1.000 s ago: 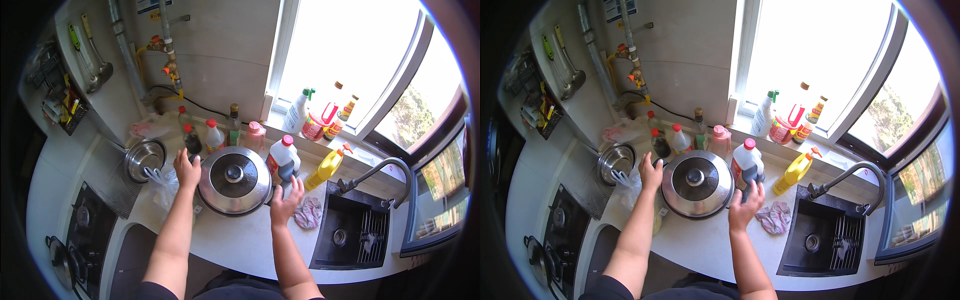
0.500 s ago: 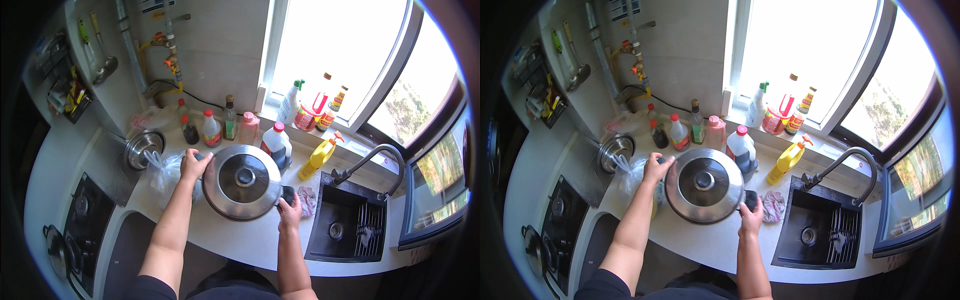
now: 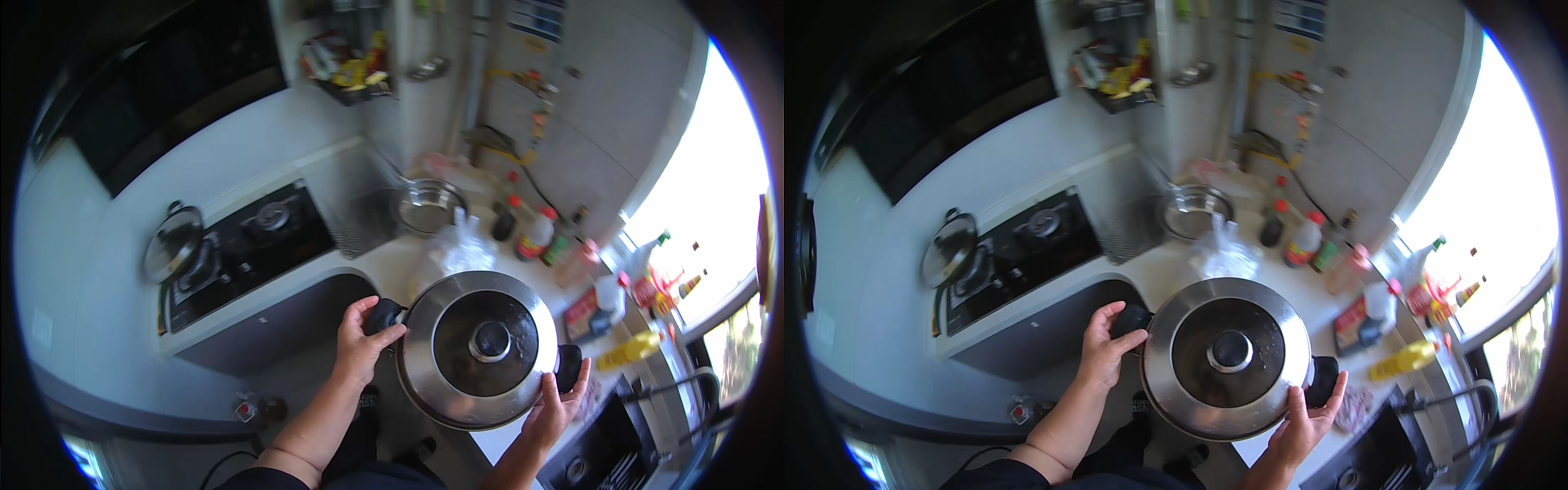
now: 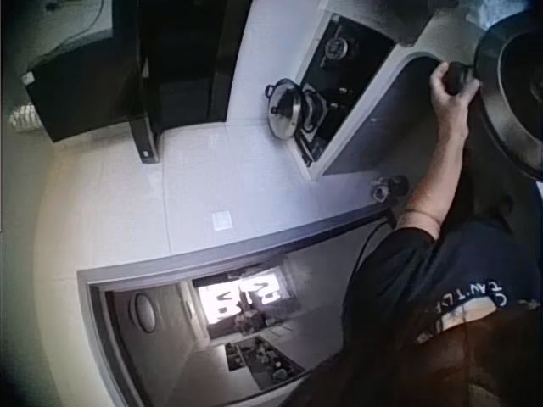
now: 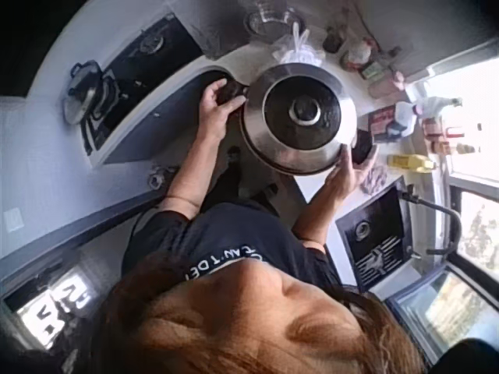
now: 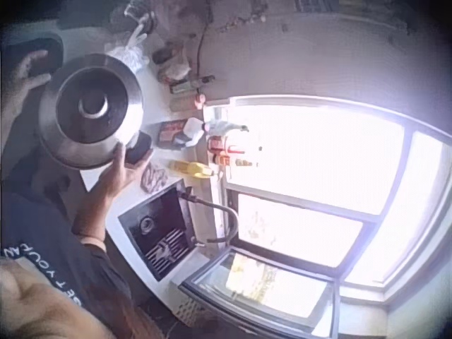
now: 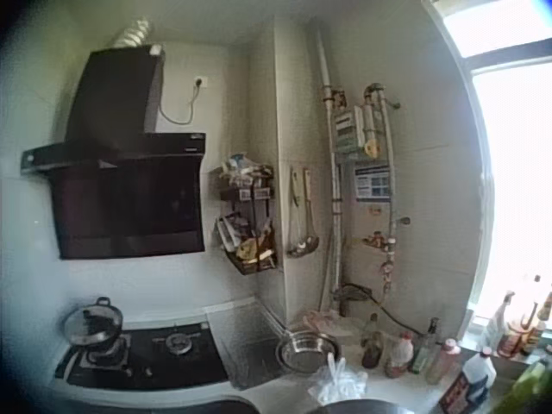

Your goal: The person washes a ceramic plate and a metal pot using a sponge under a running faucet, stores the plate in a pull-out drawer, and places the pot on a stove. The person removes a bundle of leafy greens and a red fruit from a plastic bag.

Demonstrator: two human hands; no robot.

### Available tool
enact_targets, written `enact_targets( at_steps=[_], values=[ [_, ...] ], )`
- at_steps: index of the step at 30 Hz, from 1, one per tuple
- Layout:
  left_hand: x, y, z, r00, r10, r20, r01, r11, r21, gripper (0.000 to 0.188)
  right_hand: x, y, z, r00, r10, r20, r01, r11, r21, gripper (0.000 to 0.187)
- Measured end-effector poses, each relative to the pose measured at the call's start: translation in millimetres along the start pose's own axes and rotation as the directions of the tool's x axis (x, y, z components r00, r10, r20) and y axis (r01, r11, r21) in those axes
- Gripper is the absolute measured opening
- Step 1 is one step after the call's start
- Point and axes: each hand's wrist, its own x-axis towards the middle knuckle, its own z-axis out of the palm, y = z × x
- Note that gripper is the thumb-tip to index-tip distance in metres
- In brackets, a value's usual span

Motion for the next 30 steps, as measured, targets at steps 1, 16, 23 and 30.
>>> enact_targets(
  at_steps=[1,16,23,30],
  values=[
    [7.2,9.8,-24.4,0.997,0.045,-0.062,-0.044,0.999,0.006,0.064,-5.7,13.1,20.5,0.997,0.002,0.079,0.000,1.000,-0.020,0.079],
    [286.4,127.3,-373.6,0.814,0.322,-0.484,-0.220,0.941,0.257,0.060,-61.7,303.5,462.6,0.689,0.377,0.619,-0.236,0.924,-0.300,0.059],
    [389.9,132.0,-465.7,0.791,0.371,-0.488,-0.257,0.923,0.284,0.053,-63.1,392.1,572.3,0.608,0.339,0.718,-0.102,0.930,-0.353,0.062],
    [423.4,139.8,-456.6,0.799,0.292,-0.526,-0.194,0.953,0.234,0.051,-33.7,449.7,608.4,0.599,0.242,0.763,0.098,0.924,-0.370,0.063]
  ],
)
